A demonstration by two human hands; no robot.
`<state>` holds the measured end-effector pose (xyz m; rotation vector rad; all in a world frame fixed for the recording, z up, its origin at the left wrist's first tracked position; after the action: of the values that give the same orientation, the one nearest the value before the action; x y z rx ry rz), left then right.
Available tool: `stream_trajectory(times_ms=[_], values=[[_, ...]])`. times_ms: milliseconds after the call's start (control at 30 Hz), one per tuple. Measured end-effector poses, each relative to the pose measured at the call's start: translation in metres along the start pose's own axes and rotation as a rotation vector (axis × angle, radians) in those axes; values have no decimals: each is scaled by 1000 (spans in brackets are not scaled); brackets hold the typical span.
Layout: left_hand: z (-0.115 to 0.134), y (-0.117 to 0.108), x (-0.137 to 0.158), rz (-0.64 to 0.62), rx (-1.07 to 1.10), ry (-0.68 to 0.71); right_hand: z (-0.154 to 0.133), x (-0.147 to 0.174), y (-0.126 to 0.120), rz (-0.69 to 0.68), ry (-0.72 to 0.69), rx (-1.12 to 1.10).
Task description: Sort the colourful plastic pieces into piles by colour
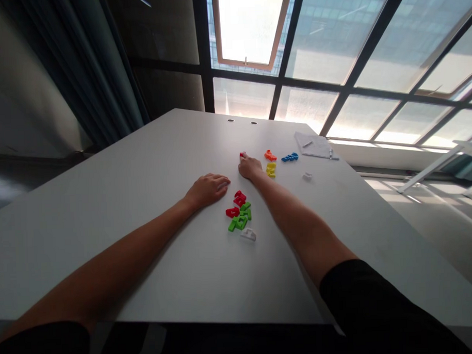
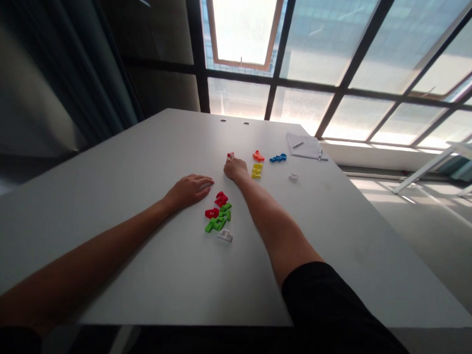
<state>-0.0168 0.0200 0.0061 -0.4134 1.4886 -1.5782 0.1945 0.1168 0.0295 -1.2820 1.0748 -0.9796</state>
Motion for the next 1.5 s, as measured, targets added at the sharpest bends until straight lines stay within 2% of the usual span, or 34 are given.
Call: stream_trajectory(times_ms=[300, 467, 567, 700, 867, 967, 1200, 1367, 1500], values=[[4, 0, -1, -3, -6, 2, 10, -23, -2, -80, -10, 34], [3, 1, -1, -11, -18, 0, 6, -7, -2, -18, -37, 28], [1, 2, -2, -8, -17, 7, 8, 22, 2, 4, -86, 29], [2, 0, 0, -7, -11, 14, 24, 85, 7, 96, -183, 30], [14, -11, 8, 8, 144, 200, 54, 172, 11, 174, -262, -101], [22, -16, 12, 25, 182, 270, 62, 198, 8, 186, -285, -166], [28, -17, 11, -54, 50, 290, 55, 195, 1, 196, -272, -198], [25, -12, -2, -47, -32, 142, 55, 195, 3, 204, -269, -188], [16, -2, -33, -86, -89, 31, 56, 195, 3, 206, -269, -196]])
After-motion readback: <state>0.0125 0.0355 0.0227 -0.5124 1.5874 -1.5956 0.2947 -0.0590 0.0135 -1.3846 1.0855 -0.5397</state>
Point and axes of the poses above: each hand's wrist, its own x-axis away from the middle knuckle, its own y-axis out of the palm, z = x × y, the point moved 1 cm from there along -x, towards the middle knuckle, and after that the axes turned 3 degrees about x, right-handed, at the moved point
